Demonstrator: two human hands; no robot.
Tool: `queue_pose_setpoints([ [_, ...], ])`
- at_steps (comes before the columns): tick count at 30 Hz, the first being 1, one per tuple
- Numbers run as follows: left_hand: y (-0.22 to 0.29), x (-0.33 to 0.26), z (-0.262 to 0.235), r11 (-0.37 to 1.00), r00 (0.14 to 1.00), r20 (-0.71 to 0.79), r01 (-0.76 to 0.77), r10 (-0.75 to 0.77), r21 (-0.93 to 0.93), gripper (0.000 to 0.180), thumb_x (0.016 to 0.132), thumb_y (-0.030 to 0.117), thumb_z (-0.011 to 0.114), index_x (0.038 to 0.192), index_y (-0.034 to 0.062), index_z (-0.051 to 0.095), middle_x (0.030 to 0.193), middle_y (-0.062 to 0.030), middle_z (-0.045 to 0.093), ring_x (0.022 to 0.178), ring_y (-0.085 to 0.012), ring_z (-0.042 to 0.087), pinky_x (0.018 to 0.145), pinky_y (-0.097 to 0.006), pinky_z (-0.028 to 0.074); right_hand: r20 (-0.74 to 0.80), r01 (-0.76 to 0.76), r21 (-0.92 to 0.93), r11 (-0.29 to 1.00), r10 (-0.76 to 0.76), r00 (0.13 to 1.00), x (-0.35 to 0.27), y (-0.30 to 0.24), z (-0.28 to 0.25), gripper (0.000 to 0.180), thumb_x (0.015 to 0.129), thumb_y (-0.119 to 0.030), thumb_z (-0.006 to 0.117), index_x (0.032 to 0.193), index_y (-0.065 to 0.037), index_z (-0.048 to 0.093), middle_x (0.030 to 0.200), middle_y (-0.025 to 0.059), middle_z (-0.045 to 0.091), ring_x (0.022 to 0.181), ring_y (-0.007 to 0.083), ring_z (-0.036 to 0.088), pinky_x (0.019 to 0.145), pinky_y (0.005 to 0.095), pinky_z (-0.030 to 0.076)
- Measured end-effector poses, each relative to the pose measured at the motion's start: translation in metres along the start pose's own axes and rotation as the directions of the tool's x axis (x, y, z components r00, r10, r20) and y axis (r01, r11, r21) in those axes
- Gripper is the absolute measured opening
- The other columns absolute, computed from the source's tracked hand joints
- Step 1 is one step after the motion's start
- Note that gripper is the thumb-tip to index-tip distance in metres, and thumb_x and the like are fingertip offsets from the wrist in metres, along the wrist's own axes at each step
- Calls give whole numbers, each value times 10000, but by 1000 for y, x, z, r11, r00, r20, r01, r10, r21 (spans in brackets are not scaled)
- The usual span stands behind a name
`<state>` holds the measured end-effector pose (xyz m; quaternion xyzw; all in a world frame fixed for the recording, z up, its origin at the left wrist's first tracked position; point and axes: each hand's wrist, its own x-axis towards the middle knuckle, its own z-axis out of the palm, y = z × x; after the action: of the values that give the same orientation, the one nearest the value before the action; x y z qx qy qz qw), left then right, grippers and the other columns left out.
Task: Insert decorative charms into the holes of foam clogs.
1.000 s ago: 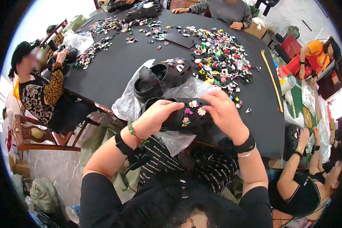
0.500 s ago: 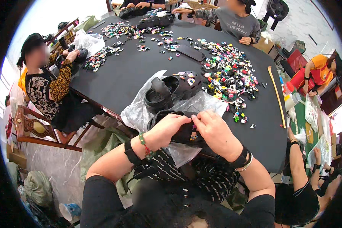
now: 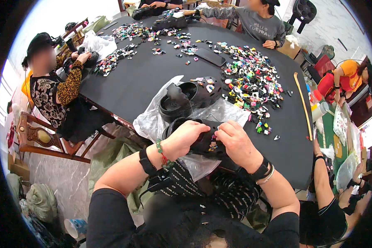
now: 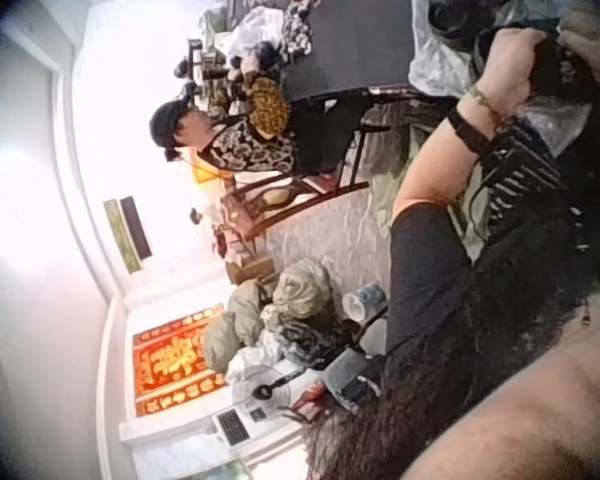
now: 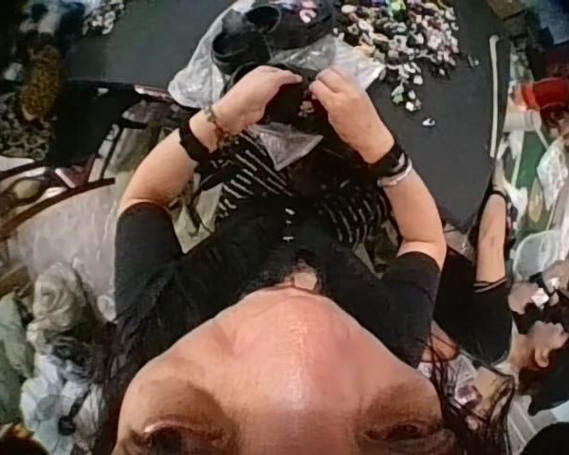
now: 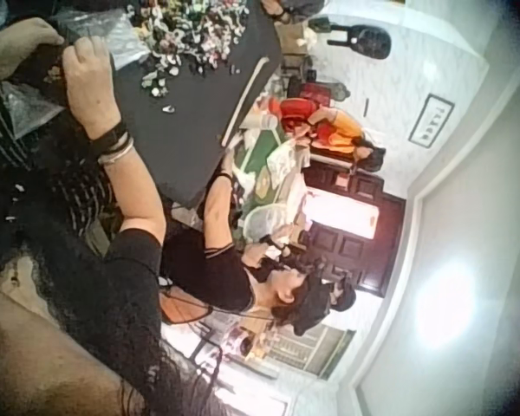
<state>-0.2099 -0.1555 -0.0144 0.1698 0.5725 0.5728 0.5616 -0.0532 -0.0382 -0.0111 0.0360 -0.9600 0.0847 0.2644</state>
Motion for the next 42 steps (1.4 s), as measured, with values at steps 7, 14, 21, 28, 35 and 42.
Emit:
queue_pose_setpoints([
  [7, -3, 5, -4, 999, 1000, -26, -7, 8, 35, 167, 880, 146, 648, 891, -16, 688, 821, -55, 683, 698, -129, 630, 654, -280, 502, 70, -32, 20, 999, 31, 997, 7, -4, -10, 102, 782, -65, 552, 878, -33, 541, 897, 104, 510, 896, 284, 532, 802, 386, 471],
  [14, 0, 0, 3, 989, 999, -3, -42, 43, 145, 245, 905, 213, 635, 914, -25, 691, 839, -43, 695, 718, -110, 641, 664, -252, 505, 301, 63, -223, 973, 7, 953, 30, -7, -28, 202, 821, -99, 546, 998, -3, 541, 923, 104, 519, 894, 242, 546, 782, 352, 468],
  [21, -9, -3, 6, 990, 994, -72, -73, 83, 122, 259, 911, 235, 625, 927, -14, 697, 832, -26, 683, 719, -90, 610, 662, -252, 484, 275, 172, -459, 872, -44, 960, 21, -15, -22, 285, 815, -147, 548, 1046, 13, 596, 906, 60, 522, 886, 186, 527, 736, 299, 438],
  [28, -15, 10, 0, 982, 991, -39, -122, 129, 143, 272, 933, 252, 581, 938, 4, 694, 846, -18, 677, 736, -82, 600, 677, -261, 476, 324, 218, -496, 840, -54, 945, 22, -23, -15, 206, 804, -222, 585, 923, -55, 605, 874, 49, 526, 847, 174, 514, 708, 287, 412],
  [35, 3, -3, 7, 999, 999, -48, -4, 7, 46, 259, 916, 232, 580, 940, 1, 694, 779, -29, 647, 716, -110, 578, 643, -282, 446, 457, 293, -439, 849, -70, 887, 30, -16, -21, 262, 793, -289, 639, 921, -62, 617, 840, 49, 574, 819, 175, 564, 676, 303, 427],
  [42, 0, 0, 5, 992, 994, -87, -57, 67, 113, 236, 896, 200, 585, 938, -2, 699, 813, -59, 671, 721, -133, 589, 640, -294, 450, 484, 367, -309, 877, -187, 855, 37, -6, -30, 137, 816, -219, 605, 849, -87, 624, 782, 35, 598, 789, 182, 593, 693, 310, 450],
])
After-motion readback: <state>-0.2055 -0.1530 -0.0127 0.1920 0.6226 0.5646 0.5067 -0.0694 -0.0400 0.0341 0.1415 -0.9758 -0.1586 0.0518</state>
